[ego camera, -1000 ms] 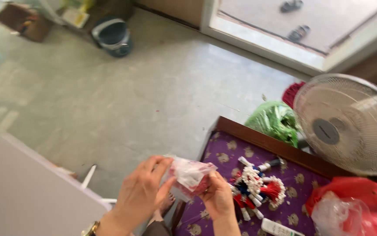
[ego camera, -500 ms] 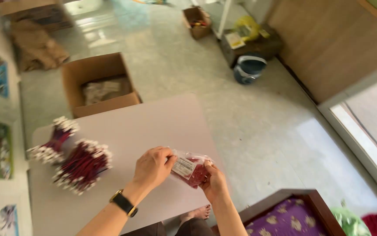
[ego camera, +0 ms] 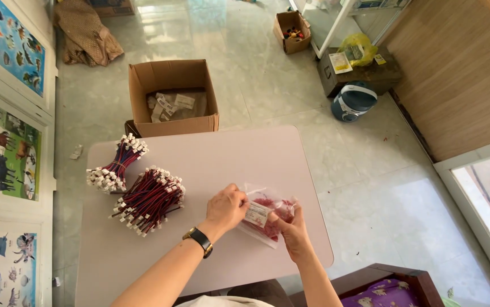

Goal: The person manually attaches red connector housings to the terminal ends of small wire bundles.

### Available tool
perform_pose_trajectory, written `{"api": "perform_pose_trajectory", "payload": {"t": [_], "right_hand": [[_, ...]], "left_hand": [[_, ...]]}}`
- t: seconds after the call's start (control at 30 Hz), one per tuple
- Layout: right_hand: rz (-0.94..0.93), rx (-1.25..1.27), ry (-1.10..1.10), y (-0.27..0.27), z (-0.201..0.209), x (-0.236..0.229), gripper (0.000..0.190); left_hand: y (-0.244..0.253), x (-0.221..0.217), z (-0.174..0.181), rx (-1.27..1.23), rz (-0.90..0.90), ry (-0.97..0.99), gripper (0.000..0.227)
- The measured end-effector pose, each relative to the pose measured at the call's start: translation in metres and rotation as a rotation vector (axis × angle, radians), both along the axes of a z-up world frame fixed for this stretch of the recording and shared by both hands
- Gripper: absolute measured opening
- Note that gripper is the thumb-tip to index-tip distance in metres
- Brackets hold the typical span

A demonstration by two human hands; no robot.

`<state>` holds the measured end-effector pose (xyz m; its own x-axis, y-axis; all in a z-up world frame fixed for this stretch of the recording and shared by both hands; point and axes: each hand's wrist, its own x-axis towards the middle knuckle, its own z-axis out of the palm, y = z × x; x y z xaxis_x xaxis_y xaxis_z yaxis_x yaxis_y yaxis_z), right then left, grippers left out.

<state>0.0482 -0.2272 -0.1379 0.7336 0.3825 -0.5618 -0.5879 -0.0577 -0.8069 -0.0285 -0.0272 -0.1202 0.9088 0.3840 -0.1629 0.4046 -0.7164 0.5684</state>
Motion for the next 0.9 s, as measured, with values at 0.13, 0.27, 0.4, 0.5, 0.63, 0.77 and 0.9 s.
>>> {"api": "perform_pose_trajectory", "payload": {"t": [0.13,0.27,0.4,0.5,0.63,0.77,0.9], "right_hand": [[0.057,-0.084,-0.076,-0.004,-0.011,0.0,0.098],[0.002,-0.159,-0.094,-0.002,-0.024,0.001,0.08],[-0.057,-0.15,-0.085,-0.001,-0.028,0.001,0.056],[-0.107,-0.142,-0.083,-0.001,-0.045,0.001,0.041],[-0.094,-0.23,-0.164,-0.004,-0.058,0.009,0.026],[-0.014,-0.308,-0.277,-0.003,-0.064,0.02,0.03],[0.154,-0.295,-0.296,0.028,0.011,0.017,0.056]], "left_hand": [[0.02,0.004,-0.011,-0.535,0.036,-0.066,0.024],[0.028,0.009,0.009,-0.806,0.074,0.135,0.028],[0.021,0.014,0.017,-0.407,-0.037,0.154,0.035],[0.02,0.015,-0.032,-0.182,-0.156,-0.023,0.012],[0.027,0.017,-0.023,-0.328,-0.117,0.003,0.019],[0.037,0.022,-0.011,-0.544,0.023,0.002,0.017],[0.038,0.028,-0.007,-0.627,0.084,-0.067,0.011]]}}
